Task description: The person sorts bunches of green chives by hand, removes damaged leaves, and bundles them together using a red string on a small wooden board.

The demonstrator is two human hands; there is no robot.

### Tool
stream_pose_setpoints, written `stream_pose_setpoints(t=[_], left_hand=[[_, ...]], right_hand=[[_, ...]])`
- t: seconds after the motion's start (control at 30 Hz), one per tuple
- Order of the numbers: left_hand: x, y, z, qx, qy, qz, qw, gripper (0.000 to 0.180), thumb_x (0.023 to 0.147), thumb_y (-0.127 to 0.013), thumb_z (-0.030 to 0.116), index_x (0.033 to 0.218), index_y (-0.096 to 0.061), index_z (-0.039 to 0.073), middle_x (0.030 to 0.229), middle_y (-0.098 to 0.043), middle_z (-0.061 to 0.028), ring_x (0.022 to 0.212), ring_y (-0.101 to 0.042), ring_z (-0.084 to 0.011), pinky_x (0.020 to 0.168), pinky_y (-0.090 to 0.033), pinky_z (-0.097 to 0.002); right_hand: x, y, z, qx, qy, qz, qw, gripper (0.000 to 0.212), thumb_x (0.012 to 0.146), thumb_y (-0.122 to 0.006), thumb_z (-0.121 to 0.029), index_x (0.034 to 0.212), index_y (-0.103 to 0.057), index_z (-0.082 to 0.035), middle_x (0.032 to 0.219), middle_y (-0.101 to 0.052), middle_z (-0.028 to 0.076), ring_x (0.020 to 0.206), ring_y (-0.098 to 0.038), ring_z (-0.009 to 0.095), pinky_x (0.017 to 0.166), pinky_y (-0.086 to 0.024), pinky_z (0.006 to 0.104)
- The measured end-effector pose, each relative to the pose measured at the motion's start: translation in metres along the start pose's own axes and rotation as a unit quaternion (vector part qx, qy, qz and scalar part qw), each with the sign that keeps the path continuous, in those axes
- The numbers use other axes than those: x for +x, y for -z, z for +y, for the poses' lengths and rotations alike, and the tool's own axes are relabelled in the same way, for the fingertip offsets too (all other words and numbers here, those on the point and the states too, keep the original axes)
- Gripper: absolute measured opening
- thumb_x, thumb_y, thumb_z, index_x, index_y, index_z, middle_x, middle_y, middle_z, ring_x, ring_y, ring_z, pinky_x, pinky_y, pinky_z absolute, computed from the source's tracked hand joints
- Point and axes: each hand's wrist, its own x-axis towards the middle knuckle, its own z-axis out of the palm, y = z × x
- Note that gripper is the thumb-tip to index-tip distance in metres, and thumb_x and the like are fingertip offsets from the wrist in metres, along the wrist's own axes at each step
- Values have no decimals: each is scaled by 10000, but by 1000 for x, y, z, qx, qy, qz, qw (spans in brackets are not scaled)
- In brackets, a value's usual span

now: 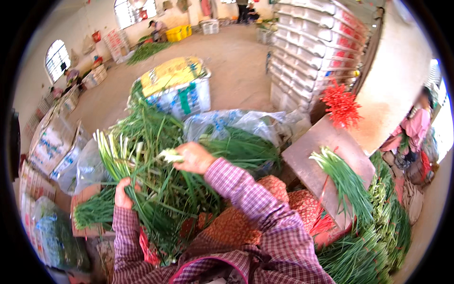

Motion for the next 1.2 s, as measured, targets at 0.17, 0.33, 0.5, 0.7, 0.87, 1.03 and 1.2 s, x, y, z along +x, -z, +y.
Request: stream_pose_setpoints(t=[0.17,0.33,0.5,0.7,0.87,1.03,1.2], left_hand=[[-3,14,10,-21,-8,30,999,205,709,-622,140,861,-568,15,744,-594,-82,606,-568,-185,556,-479,-310],[-4,10,-1,25,-28,18,999,276,680,-696,101,930,-593,45,822,-635,-65,720,-589,-164,666,-479,-297],[-13,-15,-9,12,-29,26,999,261,735,-660,109,970,-571,39,844,-627,-75,704,-600,-175,632,-512,-322],[-14,-34,-15,34,-4,-12,999,227,728,-655,90,934,-584,27,802,-631,-94,700,-605,-186,622,-512,-311],[-15,-44,-20,62,-1,-42,997,266,713,-659,63,964,-574,36,828,-633,-80,716,-606,-173,657,-500,-313],[-15,-52,-22,68,-15,-48,996,303,704,-665,52,990,-566,41,852,-633,-74,729,-608,-170,670,-492,-297],[-13,-48,-24,91,35,-60,993,300,712,-661,65,994,-564,29,861,-634,-89,732,-616,-195,574,-524,-348]], right_hand=[[-18,27,30,212,-183,181,943,282,767,-626,-291,908,-614,-47,796,-613,40,677,-542,116,637,-460,262],[-20,74,26,219,-169,328,903,241,828,-578,-267,914,-591,-43,844,-608,29,712,-525,100,650,-443,258],[-9,87,-9,374,-61,306,873,138,858,-524,-93,977,-522,-25,862,-595,49,727,-544,99,664,-452,231],[11,48,-52,271,-104,167,942,147,795,-617,-168,896,-603,-62,749,-576,-5,610,-514,53,544,-443,202],[35,34,-47,234,-125,112,958,225,767,-640,-228,872,-638,-29,663,-596,7,537,-516,58,496,-422,220],[45,27,-41,287,-163,22,944,251,761,-670,-254,885,-644,-37,736,-617,-3,522,-488,27,448,-393,180],[46,20,-30,328,-150,3,933,247,759,-672,-238,904,-639,-40,743,-622,4,485,-472,31,427,-384,170]])
